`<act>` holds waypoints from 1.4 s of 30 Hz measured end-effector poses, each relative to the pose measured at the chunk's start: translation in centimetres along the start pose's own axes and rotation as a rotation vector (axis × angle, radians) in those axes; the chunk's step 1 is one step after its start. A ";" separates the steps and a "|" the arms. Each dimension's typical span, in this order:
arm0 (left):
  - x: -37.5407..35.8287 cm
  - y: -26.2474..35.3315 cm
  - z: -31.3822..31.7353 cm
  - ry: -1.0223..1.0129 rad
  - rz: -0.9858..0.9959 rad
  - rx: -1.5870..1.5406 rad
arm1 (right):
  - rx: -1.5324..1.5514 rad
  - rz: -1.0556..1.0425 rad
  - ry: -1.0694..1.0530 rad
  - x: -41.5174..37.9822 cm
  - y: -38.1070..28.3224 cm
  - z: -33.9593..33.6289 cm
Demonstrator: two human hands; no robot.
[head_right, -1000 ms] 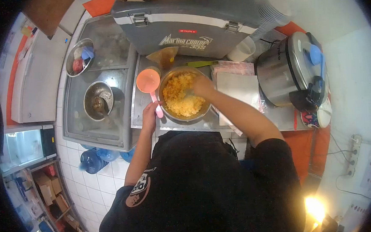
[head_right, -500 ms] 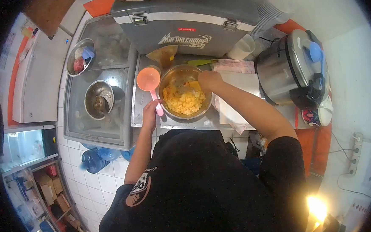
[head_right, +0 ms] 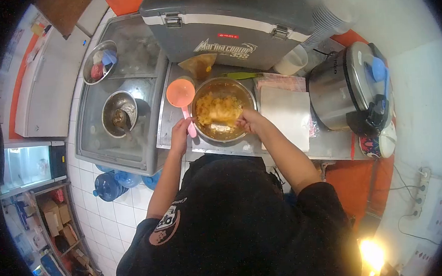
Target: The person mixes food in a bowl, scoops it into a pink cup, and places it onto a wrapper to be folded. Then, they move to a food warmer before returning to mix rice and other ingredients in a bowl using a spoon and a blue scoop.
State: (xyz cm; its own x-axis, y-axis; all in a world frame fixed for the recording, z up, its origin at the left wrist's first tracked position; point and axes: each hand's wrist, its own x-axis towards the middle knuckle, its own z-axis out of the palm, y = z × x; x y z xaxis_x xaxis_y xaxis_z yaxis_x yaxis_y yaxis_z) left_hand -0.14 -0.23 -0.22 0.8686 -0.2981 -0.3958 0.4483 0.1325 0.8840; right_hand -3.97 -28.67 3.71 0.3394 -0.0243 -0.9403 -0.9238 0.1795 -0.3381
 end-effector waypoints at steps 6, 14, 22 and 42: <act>-0.2 0.3 0.1 0.002 -0.022 0.013 | 0.319 -0.001 -0.014 -3.7 -0.4 -1.6; -0.4 0.8 0.5 0.015 -0.040 0.003 | -0.867 -0.425 0.791 -0.5 0.4 2.8; -0.1 0.5 0.5 0.023 -0.030 -0.025 | -1.219 -0.455 0.513 -3.7 -5.7 1.6; -0.3 0.4 0.3 0.013 -0.052 -0.039 | -1.730 -0.352 -0.184 4.4 -3.8 0.2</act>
State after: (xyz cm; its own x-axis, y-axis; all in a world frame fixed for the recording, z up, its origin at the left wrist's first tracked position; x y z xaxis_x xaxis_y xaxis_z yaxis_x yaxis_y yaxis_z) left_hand -0.28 -0.40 0.38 0.8465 -0.2935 -0.4443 0.5006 0.1544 0.8518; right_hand 1.03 -29.25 0.85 0.4450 0.2924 -0.8464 0.1177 -0.9561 -0.2684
